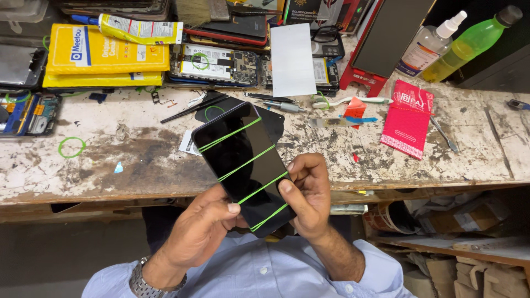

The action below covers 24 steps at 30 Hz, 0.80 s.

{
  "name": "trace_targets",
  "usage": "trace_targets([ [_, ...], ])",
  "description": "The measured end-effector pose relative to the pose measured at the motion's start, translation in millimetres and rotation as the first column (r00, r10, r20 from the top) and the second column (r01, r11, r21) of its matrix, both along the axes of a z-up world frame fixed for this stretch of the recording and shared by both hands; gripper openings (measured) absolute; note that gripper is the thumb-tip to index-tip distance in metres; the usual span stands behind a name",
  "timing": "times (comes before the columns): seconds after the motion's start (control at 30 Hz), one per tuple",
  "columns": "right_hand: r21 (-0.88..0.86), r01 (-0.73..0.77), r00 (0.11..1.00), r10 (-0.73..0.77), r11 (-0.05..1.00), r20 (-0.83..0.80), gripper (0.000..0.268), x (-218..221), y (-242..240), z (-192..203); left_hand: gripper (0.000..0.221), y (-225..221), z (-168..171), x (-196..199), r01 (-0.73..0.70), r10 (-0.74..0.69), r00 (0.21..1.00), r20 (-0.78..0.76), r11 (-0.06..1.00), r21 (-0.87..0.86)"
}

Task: The person applies adhesive to the edges of a purple smartphone back cover and attaches it to the phone chassis. They then secure the assembly by wrapping multiple green rubber bands around the device to hold the parts together while the adhesive sets.

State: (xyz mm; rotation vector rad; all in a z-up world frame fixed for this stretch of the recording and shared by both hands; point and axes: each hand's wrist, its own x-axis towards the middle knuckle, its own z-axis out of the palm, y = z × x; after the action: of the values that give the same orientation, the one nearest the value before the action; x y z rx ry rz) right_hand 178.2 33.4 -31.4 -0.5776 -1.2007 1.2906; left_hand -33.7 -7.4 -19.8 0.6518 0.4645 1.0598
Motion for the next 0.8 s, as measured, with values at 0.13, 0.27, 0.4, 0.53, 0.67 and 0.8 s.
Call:
trace_targets([
  [0.13,0.023,0.016,0.998,-0.017,1.0,0.059,0.025,4,2,-2,0.042,-1,-5,2,-0.007,0.007,1.0,0.01,1.0,0.005],
  [0.27,0.007,0.023,0.999,-0.023,1.0,0.041,0.024,3,3,-6,0.043,-2,-10,2,-0.022,0.022,1.0,-0.012,1.0,0.0],
  [0.4,0.028,0.035,0.997,-0.037,0.999,0.065,0.024,3,1,-8,0.044,-2,-9,0,-0.015,0.015,1.0,-0.008,1.0,0.0],
  [0.53,0.016,0.051,0.997,-0.052,0.999,0.065,0.024,1,0,-7,0.045,-1,-6,-1,-0.005,0.005,1.0,-0.002,1.0,-0.005],
  [0.67,0.059,0.017,0.999,-0.019,0.998,0.046,0.03,-5,-3,-3,0.046,-1,-10,-4,-0.067,0.066,0.998,-0.026,0.997,-0.038],
  [0.8,0.127,-0.107,0.99,0.094,0.986,0.104,0.049,0,-3,7,0.053,-2,-20,0,-0.219,0.218,0.974,0.066,0.976,0.01],
])
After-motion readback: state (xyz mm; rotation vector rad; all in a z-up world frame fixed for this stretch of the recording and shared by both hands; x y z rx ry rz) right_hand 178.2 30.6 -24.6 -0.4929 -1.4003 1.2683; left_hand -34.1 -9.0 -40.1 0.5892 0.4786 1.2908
